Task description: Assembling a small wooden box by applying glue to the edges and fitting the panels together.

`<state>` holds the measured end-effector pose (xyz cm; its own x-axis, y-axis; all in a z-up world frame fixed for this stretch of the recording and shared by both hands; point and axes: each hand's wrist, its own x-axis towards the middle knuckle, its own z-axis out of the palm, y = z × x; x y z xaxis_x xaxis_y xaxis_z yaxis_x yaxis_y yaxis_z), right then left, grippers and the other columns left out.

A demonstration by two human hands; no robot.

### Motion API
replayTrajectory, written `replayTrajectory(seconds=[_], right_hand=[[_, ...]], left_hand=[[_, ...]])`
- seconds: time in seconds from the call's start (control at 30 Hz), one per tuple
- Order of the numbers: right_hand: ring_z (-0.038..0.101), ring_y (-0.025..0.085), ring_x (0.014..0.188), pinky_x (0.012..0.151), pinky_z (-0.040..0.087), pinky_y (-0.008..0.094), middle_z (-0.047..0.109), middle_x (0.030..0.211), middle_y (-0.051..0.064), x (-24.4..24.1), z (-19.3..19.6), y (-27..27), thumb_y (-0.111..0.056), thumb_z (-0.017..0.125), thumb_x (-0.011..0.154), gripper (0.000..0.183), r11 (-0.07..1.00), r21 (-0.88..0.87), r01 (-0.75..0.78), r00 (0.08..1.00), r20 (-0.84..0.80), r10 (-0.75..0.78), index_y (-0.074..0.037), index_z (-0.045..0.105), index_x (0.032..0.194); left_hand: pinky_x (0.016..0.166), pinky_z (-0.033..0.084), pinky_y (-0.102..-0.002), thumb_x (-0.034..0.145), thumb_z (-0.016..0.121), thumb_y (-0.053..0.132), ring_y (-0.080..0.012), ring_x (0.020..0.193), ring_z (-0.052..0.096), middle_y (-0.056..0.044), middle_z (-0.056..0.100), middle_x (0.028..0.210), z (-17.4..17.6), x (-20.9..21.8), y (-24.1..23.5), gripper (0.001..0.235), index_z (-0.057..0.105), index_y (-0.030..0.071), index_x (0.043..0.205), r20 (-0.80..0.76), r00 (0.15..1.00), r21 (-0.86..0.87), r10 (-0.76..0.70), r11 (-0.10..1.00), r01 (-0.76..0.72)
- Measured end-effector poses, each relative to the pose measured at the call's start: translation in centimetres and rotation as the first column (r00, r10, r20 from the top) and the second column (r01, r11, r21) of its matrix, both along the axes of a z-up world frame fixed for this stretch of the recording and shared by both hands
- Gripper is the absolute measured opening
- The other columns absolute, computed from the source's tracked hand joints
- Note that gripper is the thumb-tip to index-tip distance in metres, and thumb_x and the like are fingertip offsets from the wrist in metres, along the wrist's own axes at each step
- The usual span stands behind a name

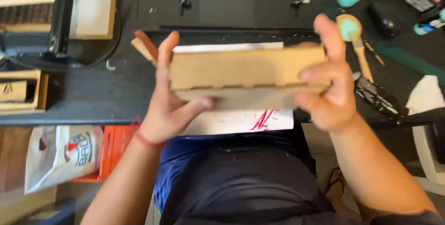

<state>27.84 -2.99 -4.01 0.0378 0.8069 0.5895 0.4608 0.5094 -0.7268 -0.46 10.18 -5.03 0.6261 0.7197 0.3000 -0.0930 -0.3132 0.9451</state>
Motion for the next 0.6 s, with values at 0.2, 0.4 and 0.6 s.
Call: replayTrajectory(seconds=[0.2,0.4,0.6], right_hand=[[0.053,0.034,0.132,0.109,0.045,0.045,0.031,0.160,0.016,0.3,-3.4,2.6,-0.024,0.060,0.089,0.016,0.995,0.080,0.066,0.991,-0.120,-0.056,-0.017,0.049,0.099],[0.057,0.036,0.120,0.104,0.046,0.046,0.042,0.145,0.018,-0.2,-4.5,2.5,-0.033,0.058,0.092,0.019,0.983,0.112,0.145,0.988,-0.068,-0.138,-0.016,0.050,0.098],[0.045,0.033,0.134,0.112,0.050,0.045,0.042,0.142,0.024,0.4,-4.8,3.3,-0.038,0.059,0.097,0.027,0.963,0.239,0.128,0.992,-0.027,-0.126,-0.012,0.052,0.098]], left_hand=[[0.113,0.037,-0.035,0.087,0.080,0.032,-0.0220,0.126,0.042,-0.010,0.032,0.142,-3.2,1.5,1.6,0.088,0.023,0.007,0.148,0.038,0.999,0.259,0.008,0.966,-0.017],[0.116,0.043,-0.047,0.090,0.081,0.029,-0.0348,0.133,0.047,-0.018,0.039,0.143,-3.1,1.5,2.8,0.062,0.045,0.007,0.136,-0.003,1.000,0.484,-0.026,0.874,0.024],[0.112,0.051,-0.044,0.090,0.081,0.022,-0.0304,0.129,0.051,-0.014,0.043,0.139,-3.3,1.6,3.2,0.027,0.072,0.010,0.112,0.126,0.988,0.440,-0.088,0.898,0.024]])
